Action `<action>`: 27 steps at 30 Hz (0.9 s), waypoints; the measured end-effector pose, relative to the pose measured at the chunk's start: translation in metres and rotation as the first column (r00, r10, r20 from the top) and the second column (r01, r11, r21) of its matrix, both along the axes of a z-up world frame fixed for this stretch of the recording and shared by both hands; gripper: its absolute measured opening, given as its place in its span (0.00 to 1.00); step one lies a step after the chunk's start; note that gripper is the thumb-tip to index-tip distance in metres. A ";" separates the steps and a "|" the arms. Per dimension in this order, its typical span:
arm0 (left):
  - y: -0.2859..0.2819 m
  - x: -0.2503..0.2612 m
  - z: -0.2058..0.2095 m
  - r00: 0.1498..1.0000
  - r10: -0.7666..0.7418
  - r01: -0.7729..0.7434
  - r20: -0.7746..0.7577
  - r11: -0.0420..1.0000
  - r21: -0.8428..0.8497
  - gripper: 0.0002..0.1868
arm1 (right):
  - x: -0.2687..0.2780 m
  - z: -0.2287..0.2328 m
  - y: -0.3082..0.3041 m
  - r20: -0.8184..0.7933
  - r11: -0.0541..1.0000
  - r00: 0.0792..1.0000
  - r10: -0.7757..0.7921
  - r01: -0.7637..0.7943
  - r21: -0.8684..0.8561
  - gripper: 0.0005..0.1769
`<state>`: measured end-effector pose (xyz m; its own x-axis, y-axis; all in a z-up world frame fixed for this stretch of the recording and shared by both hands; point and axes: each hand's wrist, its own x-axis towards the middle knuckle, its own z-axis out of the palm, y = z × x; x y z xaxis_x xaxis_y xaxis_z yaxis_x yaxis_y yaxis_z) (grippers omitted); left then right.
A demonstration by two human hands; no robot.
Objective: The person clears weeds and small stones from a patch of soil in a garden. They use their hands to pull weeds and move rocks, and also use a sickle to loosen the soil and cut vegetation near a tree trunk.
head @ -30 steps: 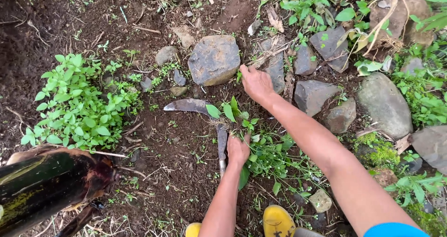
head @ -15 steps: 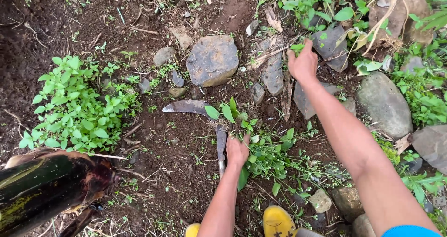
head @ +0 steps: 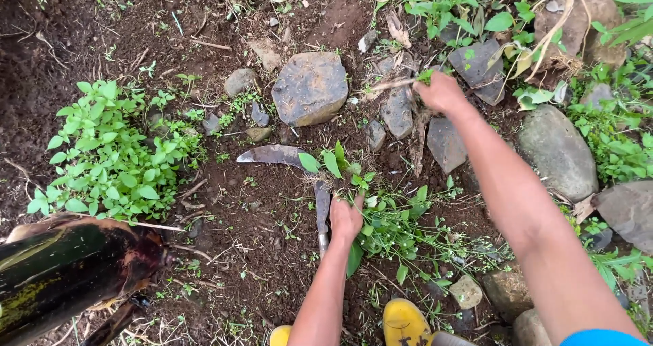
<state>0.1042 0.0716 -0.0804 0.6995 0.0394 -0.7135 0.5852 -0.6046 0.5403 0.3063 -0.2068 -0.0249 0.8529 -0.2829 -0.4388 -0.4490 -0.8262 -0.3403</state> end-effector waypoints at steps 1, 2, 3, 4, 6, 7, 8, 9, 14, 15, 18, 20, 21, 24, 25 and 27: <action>0.000 0.001 0.007 1.000 -0.016 0.016 -0.008 1.000 0.000 0.36 | -0.008 0.021 0.001 -0.131 0.990 0.991 0.015 0.004 0.138 0.29; 0.000 0.002 0.014 0.999 -0.033 0.033 -0.017 0.999 0.001 0.36 | -0.017 0.042 0.001 -0.258 0.962 0.965 0.047 0.025 0.272 0.31; 0.000 0.002 0.011 0.999 -0.031 0.031 -0.019 1.000 0.001 0.36 | -0.018 0.059 0.008 -0.259 0.962 0.965 0.050 0.023 0.271 0.31; 0.000 0.002 0.008 0.999 -0.029 0.029 -0.014 1.000 0.001 0.35 | -0.020 0.076 0.014 -0.325 0.973 0.939 0.113 -0.037 0.230 0.34; -0.001 0.004 0.008 1.000 -0.025 0.025 -0.010 1.000 0.003 0.34 | -0.026 0.096 0.025 -0.393 0.976 0.903 0.172 -0.102 0.194 0.37; -0.001 0.005 0.010 1.000 -0.012 0.012 -0.015 1.000 -0.008 0.34 | -0.031 0.098 0.029 -0.291 0.982 0.953 0.082 -0.027 0.190 0.33; -0.001 0.006 0.013 1.000 -0.001 0.000 -0.021 1.000 -0.016 0.34 | -0.037 0.099 0.033 -0.186 0.980 0.982 -0.014 0.051 0.195 0.28; -0.001 0.003 0.011 1.000 -0.002 0.002 -0.023 1.000 -0.013 0.34 | -0.030 0.076 0.025 -0.188 0.979 0.982 -0.016 0.053 0.198 0.28; -0.001 0.005 0.019 0.999 -0.023 0.023 -0.031 1.000 -0.007 0.34 | 0.003 0.028 0.028 0.175 0.993 0.982 -0.077 0.060 0.101 0.28; -0.001 0.005 0.018 0.999 -0.022 0.022 -0.033 1.000 -0.004 0.34 | 0.001 0.048 0.039 0.172 0.993 0.982 -0.076 0.059 0.103 0.28; -0.001 0.003 0.016 0.999 -0.034 0.035 -0.028 0.999 0.004 0.35 | 0.004 0.060 0.053 -0.033 1.000 0.999 -0.029 0.029 0.000 0.37; 0.000 0.002 0.016 0.999 -0.033 0.033 -0.021 0.999 0.002 0.35 | 0.013 0.000 0.040 0.076 0.998 0.997 0.017 -0.012 -0.058 0.23; 0.000 0.002 0.015 0.999 -0.030 0.030 -0.022 1.000 0.000 0.35 | 0.010 -0.011 0.034 0.075 0.998 0.997 0.019 -0.015 -0.060 0.23; 0.000 0.005 0.015 0.999 -0.034 0.034 -0.012 0.999 0.013 0.34 | -0.003 -0.004 0.025 0.118 0.991 0.986 0.119 -0.111 -0.076 0.17; 0.000 0.004 0.016 0.999 -0.026 0.026 -0.023 1.000 0.001 0.35 | -0.012 0.024 0.030 0.039 0.977 0.977 0.211 -0.212 0.027 0.17; 0.000 0.005 0.015 0.999 -0.014 0.013 -0.033 1.000 -0.016 0.36 | -0.025 0.062 0.033 -0.029 0.943 0.950 0.312 -0.306 0.133 0.18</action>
